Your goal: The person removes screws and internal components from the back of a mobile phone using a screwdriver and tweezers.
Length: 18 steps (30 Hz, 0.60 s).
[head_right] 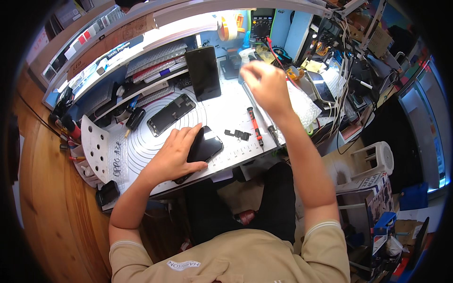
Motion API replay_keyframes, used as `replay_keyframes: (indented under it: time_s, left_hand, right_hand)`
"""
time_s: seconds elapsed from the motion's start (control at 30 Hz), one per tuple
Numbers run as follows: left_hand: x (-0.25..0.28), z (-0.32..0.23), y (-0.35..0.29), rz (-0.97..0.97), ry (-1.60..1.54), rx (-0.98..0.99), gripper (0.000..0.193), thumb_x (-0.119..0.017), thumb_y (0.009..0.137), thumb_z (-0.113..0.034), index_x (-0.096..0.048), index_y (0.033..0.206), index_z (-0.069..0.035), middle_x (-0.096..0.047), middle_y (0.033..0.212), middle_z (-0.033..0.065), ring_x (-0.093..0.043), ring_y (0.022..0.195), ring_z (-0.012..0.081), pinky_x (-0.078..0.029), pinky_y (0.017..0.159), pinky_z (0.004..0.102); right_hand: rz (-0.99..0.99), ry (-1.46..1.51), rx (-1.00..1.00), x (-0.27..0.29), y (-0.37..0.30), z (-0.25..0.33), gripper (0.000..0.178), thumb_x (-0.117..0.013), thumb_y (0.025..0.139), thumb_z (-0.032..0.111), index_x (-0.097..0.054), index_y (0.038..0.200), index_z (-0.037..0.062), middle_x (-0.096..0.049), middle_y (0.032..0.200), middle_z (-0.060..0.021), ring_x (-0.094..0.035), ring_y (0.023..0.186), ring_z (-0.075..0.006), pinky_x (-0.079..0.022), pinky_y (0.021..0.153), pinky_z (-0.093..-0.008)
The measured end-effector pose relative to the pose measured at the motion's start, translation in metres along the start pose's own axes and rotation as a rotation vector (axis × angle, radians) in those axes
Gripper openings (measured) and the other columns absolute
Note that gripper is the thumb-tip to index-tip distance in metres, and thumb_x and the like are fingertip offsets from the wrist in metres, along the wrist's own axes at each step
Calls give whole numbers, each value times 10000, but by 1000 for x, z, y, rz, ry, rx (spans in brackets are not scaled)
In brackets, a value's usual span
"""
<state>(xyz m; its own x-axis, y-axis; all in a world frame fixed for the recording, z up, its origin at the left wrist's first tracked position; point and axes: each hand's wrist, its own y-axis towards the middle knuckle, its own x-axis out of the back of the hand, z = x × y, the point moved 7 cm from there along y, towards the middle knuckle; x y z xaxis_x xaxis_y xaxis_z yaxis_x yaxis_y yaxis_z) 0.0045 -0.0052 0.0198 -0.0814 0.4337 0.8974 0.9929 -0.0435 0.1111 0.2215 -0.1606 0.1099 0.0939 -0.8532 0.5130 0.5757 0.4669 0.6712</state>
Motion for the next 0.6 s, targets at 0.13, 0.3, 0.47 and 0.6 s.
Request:
replay_keyframes:
  time_s: [0.13, 0.3, 0.47, 0.6]
  left_hand:
    - [-5, -1, 1, -47, 26, -45, 1030, -881, 807, -387, -378, 1620, -3, -562, 1328, 192, -516, 1128, 372, -458, 1058, 461]
    - [-3, 1, 5, 34, -26, 33, 1131, -961, 730, -430, -398, 1625, -30, -534, 1452, 212, -488, 1288, 396, -449, 1133, 484]
    - [22, -2, 15, -293, -69, -117, 822, -947, 780, -294, -586, 1465, -18, -603, 1405, 171, -538, 1275, 370, -461, 1111, 465]
    - [48, -18, 35, -528, -80, -292, 510, -870, 865, -143, -691, 1331, -39, -658, 1371, 148, -577, 1295, 338, -471, 1096, 436]
  right_hand:
    - [-148, -33, 144, -4, 76, -25, 199, -745, 985, 126, -775, 1119, -17, -802, 968, -109, -728, 837, -150, -575, 799, -301]
    - [-103, -61, 3, -27, 131, -52, 268, -737, 980, 127, -759, 1189, -38, -805, 1064, -166, -778, 982, -203, -596, 930, -330]
    - [-167, -124, 116, -31, 132, -53, 258, -748, 971, 119, -764, 1176, -36, -803, 1035, -149, -764, 926, -186, -594, 894, -324]
    - [-112, 7, 85, -23, 125, -63, 221, -756, 976, 110, -779, 1165, -2, -797, 1005, -119, -736, 884, -137, -584, 861, -299]
